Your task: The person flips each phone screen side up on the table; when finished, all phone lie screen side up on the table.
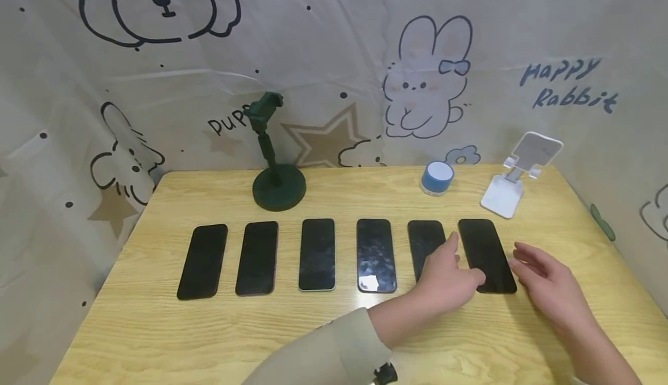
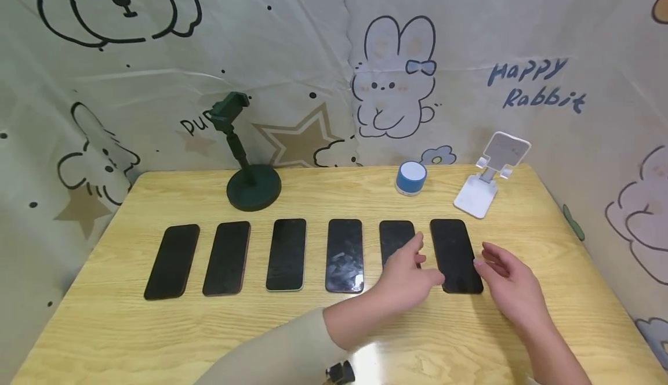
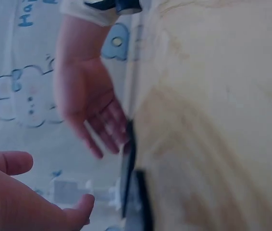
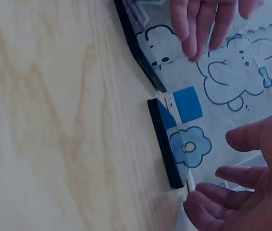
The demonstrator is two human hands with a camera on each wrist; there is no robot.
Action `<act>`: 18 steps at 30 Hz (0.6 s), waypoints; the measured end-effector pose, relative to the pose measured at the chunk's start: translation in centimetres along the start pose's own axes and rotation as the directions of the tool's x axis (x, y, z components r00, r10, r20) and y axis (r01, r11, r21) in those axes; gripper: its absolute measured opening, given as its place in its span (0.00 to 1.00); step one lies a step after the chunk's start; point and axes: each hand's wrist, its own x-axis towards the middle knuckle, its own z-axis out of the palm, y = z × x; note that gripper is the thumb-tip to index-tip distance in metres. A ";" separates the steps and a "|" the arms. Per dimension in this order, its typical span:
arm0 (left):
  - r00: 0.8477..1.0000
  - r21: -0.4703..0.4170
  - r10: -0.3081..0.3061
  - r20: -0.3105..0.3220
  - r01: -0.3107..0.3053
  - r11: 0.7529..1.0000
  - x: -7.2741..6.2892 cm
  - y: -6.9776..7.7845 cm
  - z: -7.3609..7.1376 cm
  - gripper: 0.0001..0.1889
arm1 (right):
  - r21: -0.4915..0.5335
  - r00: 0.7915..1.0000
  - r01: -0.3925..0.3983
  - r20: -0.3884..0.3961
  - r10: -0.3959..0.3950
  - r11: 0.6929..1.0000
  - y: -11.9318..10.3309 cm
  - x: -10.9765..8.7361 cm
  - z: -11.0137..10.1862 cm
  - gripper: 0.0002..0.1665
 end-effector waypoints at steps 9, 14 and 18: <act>0.954 0.244 0.272 0.126 -0.295 0.924 -3.6 -2.0 -8.1 0.48 | -0.003 0.992 0.112 -0.063 -0.112 0.994 -2.6 -0.7 0.7 0.42; 0.919 0.535 0.365 0.148 -0.385 0.752 -5.8 -3.9 -12.6 0.55 | -0.001 0.959 0.264 -0.106 -0.263 0.964 -3.3 -1.0 1.8 0.50; 0.906 0.747 0.422 0.023 -0.296 0.595 -7.4 -5.0 -16.2 0.59 | -0.083 0.934 0.337 -0.100 -0.344 0.938 -3.1 -1.4 2.4 0.58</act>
